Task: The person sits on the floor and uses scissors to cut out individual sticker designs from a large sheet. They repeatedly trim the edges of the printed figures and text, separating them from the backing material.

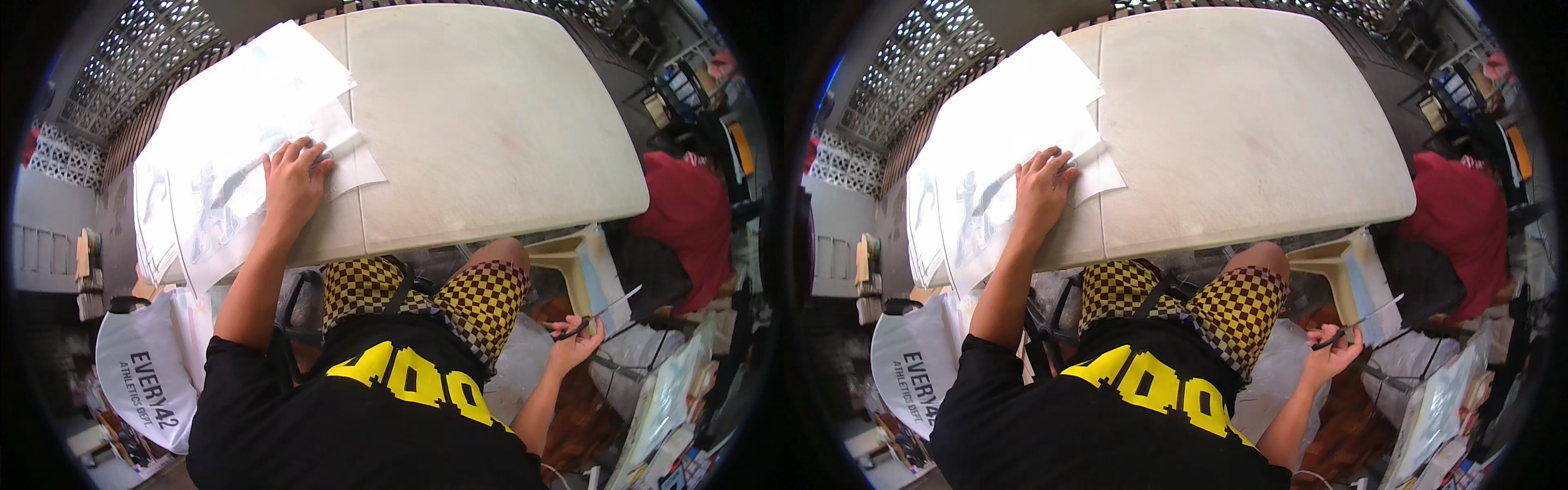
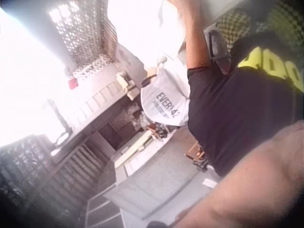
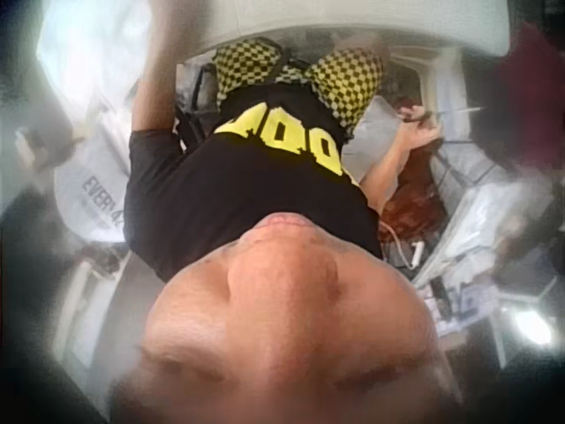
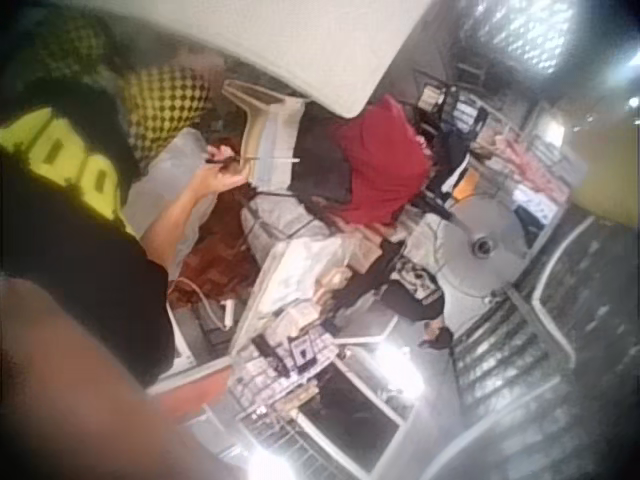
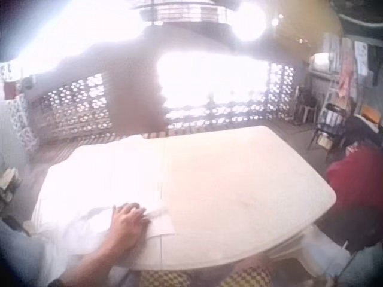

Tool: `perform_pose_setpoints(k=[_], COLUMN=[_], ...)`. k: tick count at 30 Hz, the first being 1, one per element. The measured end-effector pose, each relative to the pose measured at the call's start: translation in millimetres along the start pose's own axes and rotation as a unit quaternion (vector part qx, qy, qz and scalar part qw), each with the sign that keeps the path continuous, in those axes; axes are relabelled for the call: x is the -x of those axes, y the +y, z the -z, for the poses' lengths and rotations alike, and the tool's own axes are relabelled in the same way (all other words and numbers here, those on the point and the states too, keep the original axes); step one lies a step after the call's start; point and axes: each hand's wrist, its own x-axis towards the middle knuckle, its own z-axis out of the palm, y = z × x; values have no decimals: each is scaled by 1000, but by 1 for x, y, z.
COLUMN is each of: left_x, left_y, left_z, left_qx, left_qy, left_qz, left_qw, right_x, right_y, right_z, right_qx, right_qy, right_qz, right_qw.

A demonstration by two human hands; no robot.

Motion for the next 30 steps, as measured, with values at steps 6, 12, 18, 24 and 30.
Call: perform_pose_setpoints(k=[6, 12, 18, 24, 30], left_x=[9, 30, 17, 15, 58], left_y=[17, 93, 112, 138, 123], left_z=[17, 38, -4, -10, -6], left_qx=[22, 130, 11, 89, 127], left_qy=[36, -108, -204, -156, -108], left_qz=[-5, -120, -186, -227, -363], left_qw=[999, 978, 961, 957, 917], right_x=[0, 29, 42, 61, 68], right_y=[-31, -36, -59, -99, -95], right_z=[-80, -114, -114, -96, -49], right_qx=[-46, -83, -91, -102, -112], right_qy=[-116, -200, -223, -279, -416], right_qz=[38, -77, -154, -237, -357], right_qw=[991, 973, 958, 925, 829])
